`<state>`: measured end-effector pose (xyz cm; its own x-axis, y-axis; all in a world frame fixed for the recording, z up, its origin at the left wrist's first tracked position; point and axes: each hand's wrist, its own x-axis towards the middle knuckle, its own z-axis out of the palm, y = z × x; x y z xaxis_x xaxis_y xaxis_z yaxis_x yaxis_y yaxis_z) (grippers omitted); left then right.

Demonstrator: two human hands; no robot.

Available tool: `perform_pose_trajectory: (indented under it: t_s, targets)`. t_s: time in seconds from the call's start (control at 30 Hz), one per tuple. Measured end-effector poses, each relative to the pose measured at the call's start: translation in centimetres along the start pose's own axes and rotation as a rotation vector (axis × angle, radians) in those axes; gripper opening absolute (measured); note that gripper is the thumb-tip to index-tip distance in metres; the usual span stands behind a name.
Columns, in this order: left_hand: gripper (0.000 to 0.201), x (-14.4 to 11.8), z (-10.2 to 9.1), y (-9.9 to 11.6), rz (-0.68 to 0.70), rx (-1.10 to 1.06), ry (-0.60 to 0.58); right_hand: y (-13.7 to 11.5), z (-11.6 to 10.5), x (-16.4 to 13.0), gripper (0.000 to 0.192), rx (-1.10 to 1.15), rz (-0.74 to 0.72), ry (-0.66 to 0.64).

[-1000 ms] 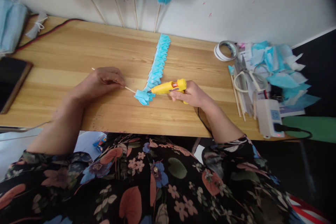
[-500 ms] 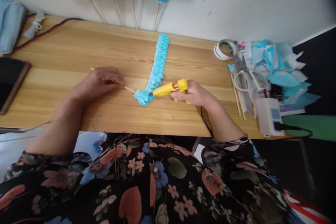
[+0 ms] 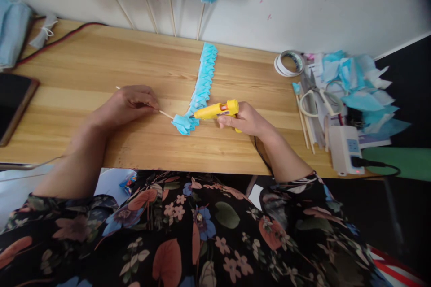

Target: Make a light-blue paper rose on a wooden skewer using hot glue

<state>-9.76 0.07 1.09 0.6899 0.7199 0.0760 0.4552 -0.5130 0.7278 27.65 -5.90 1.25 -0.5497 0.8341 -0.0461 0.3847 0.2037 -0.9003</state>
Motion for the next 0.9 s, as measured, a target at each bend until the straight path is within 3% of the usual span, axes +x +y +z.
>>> perform_pose_trajectory:
  t_s: [0.5, 0.7, 0.9]
  targets:
    - [0.022, 0.3, -0.2, -0.2, 0.016, 0.001, -0.025, -0.3, -0.2, 0.0, 0.051, -0.035, 0.027, 0.048]
    - [0.023, 0.2, -0.3, -0.1, 0.055, 0.02, -0.034, -0.2, -0.2, 0.1, 0.05, -0.062, 0.001, -0.004]
    - [0.024, -0.2, -0.5, -0.1, 0.075, 0.031, -0.079, -0.3, -1.2, -0.5, 0.052, -0.107, 0.024, 0.075]
